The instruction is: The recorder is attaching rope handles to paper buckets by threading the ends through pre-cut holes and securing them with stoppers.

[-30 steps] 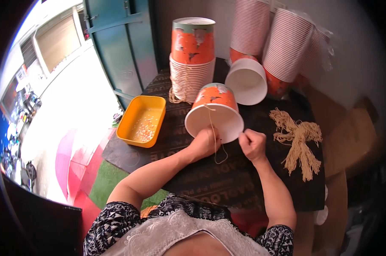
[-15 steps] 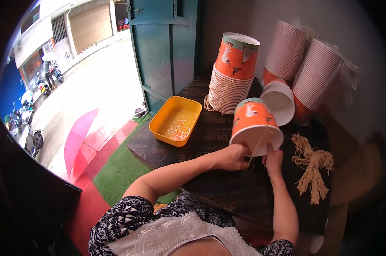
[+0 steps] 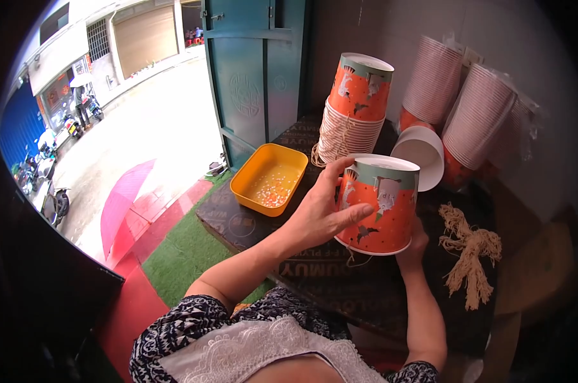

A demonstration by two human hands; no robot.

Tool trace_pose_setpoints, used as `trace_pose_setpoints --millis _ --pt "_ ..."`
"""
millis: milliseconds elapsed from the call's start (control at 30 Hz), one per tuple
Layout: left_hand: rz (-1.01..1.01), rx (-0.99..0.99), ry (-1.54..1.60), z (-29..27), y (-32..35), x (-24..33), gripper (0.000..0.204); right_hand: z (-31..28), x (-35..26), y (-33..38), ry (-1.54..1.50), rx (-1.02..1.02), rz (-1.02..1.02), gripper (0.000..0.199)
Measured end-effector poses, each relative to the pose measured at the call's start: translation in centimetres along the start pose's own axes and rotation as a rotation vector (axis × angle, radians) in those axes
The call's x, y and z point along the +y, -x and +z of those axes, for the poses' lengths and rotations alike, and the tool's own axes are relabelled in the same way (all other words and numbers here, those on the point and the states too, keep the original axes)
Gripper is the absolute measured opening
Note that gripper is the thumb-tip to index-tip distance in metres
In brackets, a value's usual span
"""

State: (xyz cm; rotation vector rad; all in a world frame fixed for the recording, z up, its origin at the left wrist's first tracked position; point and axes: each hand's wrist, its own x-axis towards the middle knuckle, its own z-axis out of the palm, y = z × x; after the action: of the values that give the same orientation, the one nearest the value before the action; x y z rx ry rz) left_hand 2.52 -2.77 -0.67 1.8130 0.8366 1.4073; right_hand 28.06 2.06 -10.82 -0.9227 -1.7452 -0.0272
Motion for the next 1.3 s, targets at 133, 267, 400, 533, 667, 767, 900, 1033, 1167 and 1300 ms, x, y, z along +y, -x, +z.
trace_pose_setpoints --millis 133,267,400,533,667,767,900,1033,1167,1300 --pt "-0.025 0.149 -0.055 0.7 0.8 -0.1 0.081 0.0 -0.1 -0.2 0.029 0.023 -0.047 0.04" --pt "0.061 0.131 -0.271 0.0 0.2 0.3 0.068 -0.4 -0.6 -0.4 0.083 0.016 -0.129 0.042" --pt "-0.083 0.071 -0.354 -0.8 0.0 1.3 0.048 -0.4 -0.9 -0.6 0.153 0.042 -0.226 0.044" --pt "-0.005 0.046 -0.23 -2.1 0.0 0.3 0.036 -0.6 -0.3 0.3 0.209 -0.09 -0.012 0.046" --pt "0.122 0.124 -0.141 -4.2 -0.4 1.8 0.034 -0.5 -0.6 -0.1 0.058 -0.091 -0.086 0.053" --pt "0.107 0.143 0.065 -7.8 -1.4 3.5 0.029 -0.5 0.0 -0.2 0.078 -0.089 -0.099 0.056" --pt "0.248 0.288 -0.152 -13.7 -3.5 6.5 0.019 -0.8 0.2 -0.4 0.057 -0.073 -0.101 0.043" --pt "0.335 0.417 -0.387 -18.0 -6.6 8.5 0.031 -0.8 0.1 -0.3 0.077 -0.137 -0.072 0.036" --pt "0.315 0.533 -0.579 -21.4 -10.8 8.8 0.036 -0.5 -0.2 -0.3 0.054 -0.143 -0.056 0.032" --pt "0.275 0.571 -0.599 -23.3 -14.9 7.0 0.04 -0.6 0.1 -0.2 0.094 -0.175 -0.05 0.032"
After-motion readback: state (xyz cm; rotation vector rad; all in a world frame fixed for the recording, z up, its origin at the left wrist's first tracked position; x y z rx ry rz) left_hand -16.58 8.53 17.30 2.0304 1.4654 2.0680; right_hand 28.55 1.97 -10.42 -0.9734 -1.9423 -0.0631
